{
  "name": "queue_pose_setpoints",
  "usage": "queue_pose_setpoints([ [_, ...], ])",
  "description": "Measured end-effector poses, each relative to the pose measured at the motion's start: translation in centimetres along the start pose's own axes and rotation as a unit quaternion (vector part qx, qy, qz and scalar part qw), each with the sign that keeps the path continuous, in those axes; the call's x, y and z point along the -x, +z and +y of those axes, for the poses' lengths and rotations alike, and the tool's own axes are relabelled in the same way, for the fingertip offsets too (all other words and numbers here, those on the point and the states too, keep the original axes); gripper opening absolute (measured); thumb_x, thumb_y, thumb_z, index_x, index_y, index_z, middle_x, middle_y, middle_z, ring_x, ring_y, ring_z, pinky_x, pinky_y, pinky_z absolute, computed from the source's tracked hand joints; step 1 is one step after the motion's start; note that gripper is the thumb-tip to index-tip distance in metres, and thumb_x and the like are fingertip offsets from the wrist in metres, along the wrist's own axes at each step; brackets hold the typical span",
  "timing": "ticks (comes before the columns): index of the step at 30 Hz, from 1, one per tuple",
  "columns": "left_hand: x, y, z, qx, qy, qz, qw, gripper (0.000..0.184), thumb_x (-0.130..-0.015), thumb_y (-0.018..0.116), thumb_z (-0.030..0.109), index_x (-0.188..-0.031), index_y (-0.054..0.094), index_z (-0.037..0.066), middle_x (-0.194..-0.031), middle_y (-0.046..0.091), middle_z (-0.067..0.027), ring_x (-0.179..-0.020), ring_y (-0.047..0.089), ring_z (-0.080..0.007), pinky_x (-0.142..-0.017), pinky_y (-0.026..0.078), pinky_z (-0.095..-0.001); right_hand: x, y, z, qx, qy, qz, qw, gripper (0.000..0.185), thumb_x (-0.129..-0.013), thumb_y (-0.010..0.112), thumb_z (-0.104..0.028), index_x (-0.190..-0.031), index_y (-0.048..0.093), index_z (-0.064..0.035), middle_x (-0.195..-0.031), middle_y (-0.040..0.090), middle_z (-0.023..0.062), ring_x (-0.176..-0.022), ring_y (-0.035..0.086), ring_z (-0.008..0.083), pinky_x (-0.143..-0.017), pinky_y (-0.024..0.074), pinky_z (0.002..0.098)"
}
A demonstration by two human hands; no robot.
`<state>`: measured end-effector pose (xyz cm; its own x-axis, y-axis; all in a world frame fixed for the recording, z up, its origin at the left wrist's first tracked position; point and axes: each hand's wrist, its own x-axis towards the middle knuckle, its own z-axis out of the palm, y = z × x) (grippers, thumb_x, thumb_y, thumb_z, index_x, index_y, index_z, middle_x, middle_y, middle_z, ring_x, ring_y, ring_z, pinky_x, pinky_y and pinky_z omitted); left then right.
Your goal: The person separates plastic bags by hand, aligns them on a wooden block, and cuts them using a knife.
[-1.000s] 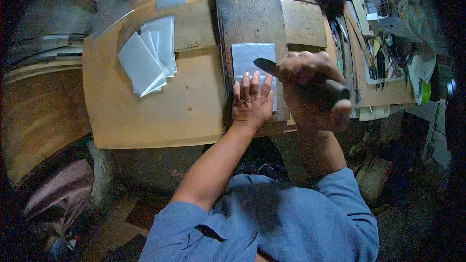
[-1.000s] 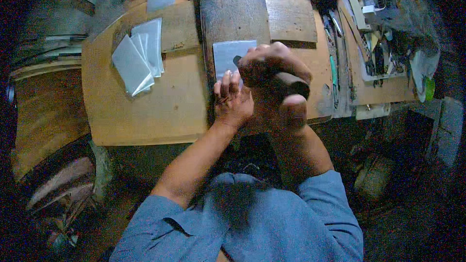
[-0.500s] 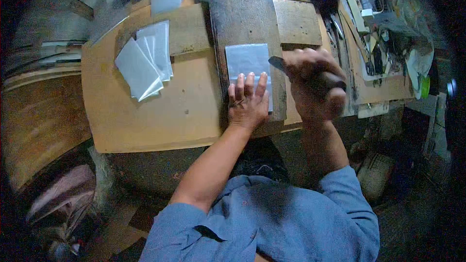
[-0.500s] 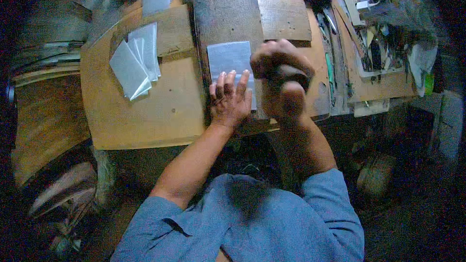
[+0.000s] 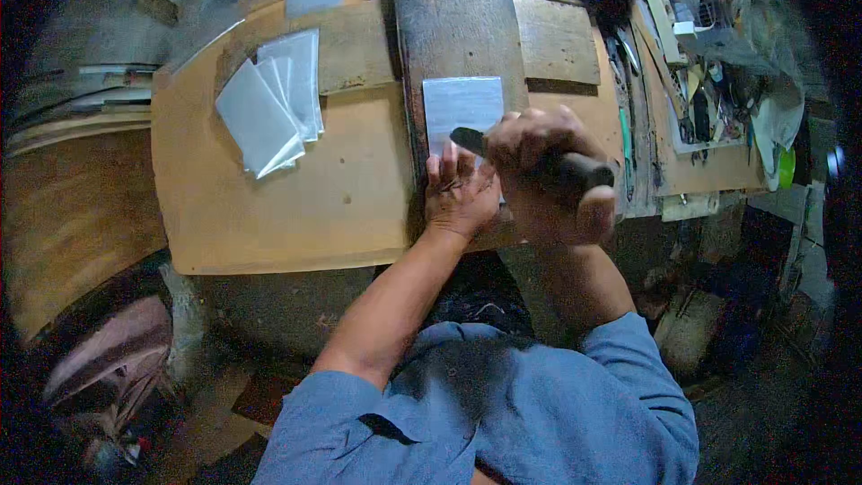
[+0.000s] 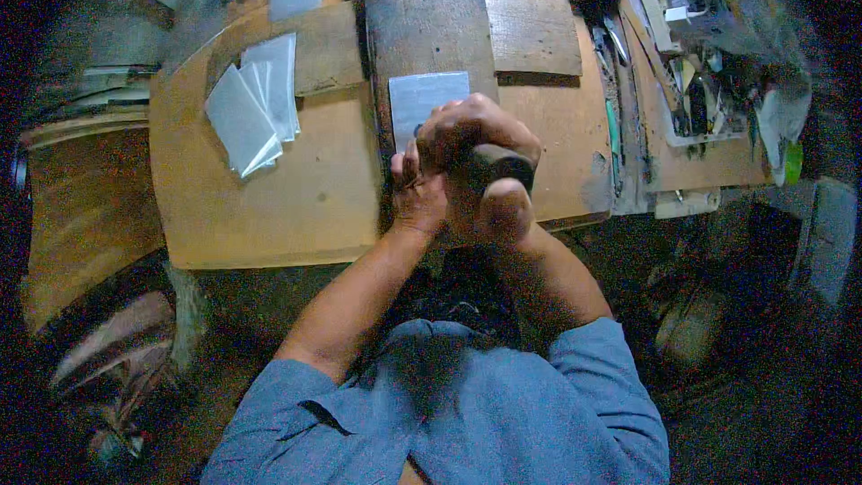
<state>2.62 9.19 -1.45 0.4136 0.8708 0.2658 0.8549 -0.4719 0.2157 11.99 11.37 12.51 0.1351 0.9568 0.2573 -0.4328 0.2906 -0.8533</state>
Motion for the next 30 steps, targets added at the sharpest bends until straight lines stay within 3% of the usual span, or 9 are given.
queue_pose_setpoints([
  [5,0.6,0.0,0.0,0.080,-0.023,0.049,0.995,0.037,-0.079,0.052,0.035,-0.106,0.063,0.011,-0.110,0.045,-0.0147,-0.110,0.034,-0.0334,-0.090,0.029,-0.0459,-0.1,1.7,0.7,-0.052,-0.044,-0.015,0.998,0.070,-0.074,0.056,-0.069,-0.080,0.046,-0.0001,-0.072,0.045,0.0088,-0.067,0.043,0.0210,-0.067,0.0375,0.0366],
  [8,1.1,0.4,-0.2,0.087,-0.022,0.045,0.995,0.036,-0.079,0.052,0.035,-0.103,0.062,0.010,-0.108,0.044,-0.0143,-0.109,0.034,-0.0328,-0.090,0.029,-0.0459,-0.5,-0.3,2.3,0.003,0.045,-0.061,0.997,0.072,-0.073,0.061,-0.065,-0.090,0.053,0.0050,-0.079,0.049,0.0107,-0.074,0.047,0.0223,-0.070,0.0382,0.0371],
  [13,0.5,0.1,-0.2,0.027,0.004,-0.011,1.000,0.030,-0.079,0.053,0.034,-0.098,0.062,0.012,-0.110,0.045,-0.0140,-0.113,0.035,-0.0322,-0.091,0.029,-0.0469,0.1,0.3,1.0,-0.047,-0.025,-0.027,0.998,0.072,-0.073,0.064,-0.062,-0.093,0.053,0.0061,-0.089,0.049,0.0106,-0.078,0.046,0.0230,-0.072,0.0374,0.0374],
  [14,0.6,0.0,-0.3,0.021,0.002,0.010,1.000,0.029,-0.078,0.055,0.032,-0.098,0.061,0.013,-0.111,0.045,-0.0134,-0.114,0.035,-0.0322,-0.091,0.029,-0.0462,0.2,0.5,0.7,-0.060,0.006,-0.013,0.998,0.071,-0.073,0.063,-0.062,-0.094,0.054,0.0054,-0.087,0.047,0.0098,-0.077,0.045,0.0225,-0.072,0.0372,0.0374],
  [16,0.5,0.1,-0.1,0.038,0.000,0.027,0.999,0.028,-0.077,0.060,0.031,-0.100,0.060,0.016,-0.112,0.045,-0.0116,-0.113,0.037,-0.0320,-0.090,0.030,-0.0454,-0.4,-1.8,2.6,-0.048,-0.014,-0.095,0.994,0.072,-0.073,0.063,-0.062,-0.099,0.054,0.0041,-0.084,0.044,0.0079,-0.075,0.043,0.0217,-0.072,0.0373,0.0370],
  [20,0.3,0.0,0.0,0.033,0.001,0.041,0.999,0.031,-0.077,0.061,0.033,-0.103,0.058,0.017,-0.113,0.045,-0.0106,-0.114,0.037,-0.0315,-0.091,0.030,-0.0462,-0.1,-1.0,1.4,-0.041,0.001,0.005,0.999,0.068,-0.076,0.061,-0.059,-0.094,0.053,0.0053,-0.079,0.042,0.0065,-0.071,0.041,0.0209,-0.068,0.0358,0.0369],
  [23,0.5,0.7,-0.1,0.006,-0.008,0.026,1.000,0.033,-0.078,0.062,0.034,-0.107,0.056,0.020,-0.114,0.045,-0.0094,-0.115,0.037,-0.0302,-0.091,0.031,-0.0463,-0.1,-1.3,0.1,-0.058,-0.048,-0.057,0.996,0.064,-0.078,0.060,-0.058,-0.095,0.054,0.0036,-0.079,0.040,0.0060,-0.071,0.041,0.0213,-0.068,0.0358,0.0373],
  [25,0.5,1.1,0.0,0.010,-0.003,0.032,0.999,0.035,-0.078,0.062,0.034,-0.109,0.054,0.021,-0.114,0.045,-0.0082,-0.114,0.038,-0.0294,-0.091,0.031,-0.0459,0.4,-2.2,1.3,0.035,-0.012,0.030,0.999,0.066,-0.078,0.059,-0.060,-0.097,0.054,0.0027,-0.078,0.039,0.0054,-0.070,0.040,0.0212,-0.065,0.0352,0.0365],
  [30,0.2,0.9,0.0,-0.019,0.000,0.060,0.998,0.032,-0.078,0.062,0.036,-0.105,0.058,0.019,-0.117,0.044,-0.0064,-0.112,0.038,-0.0283,-0.087,0.032,-0.0451,-0.1,-2.8,0.9,-0.077,-0.065,-0.006,0.995,0.069,-0.077,0.059,-0.062,-0.097,0.054,0.0035,-0.078,0.040,0.0055,-0.069,0.040,0.0202,-0.062,0.0348,0.0342],
])
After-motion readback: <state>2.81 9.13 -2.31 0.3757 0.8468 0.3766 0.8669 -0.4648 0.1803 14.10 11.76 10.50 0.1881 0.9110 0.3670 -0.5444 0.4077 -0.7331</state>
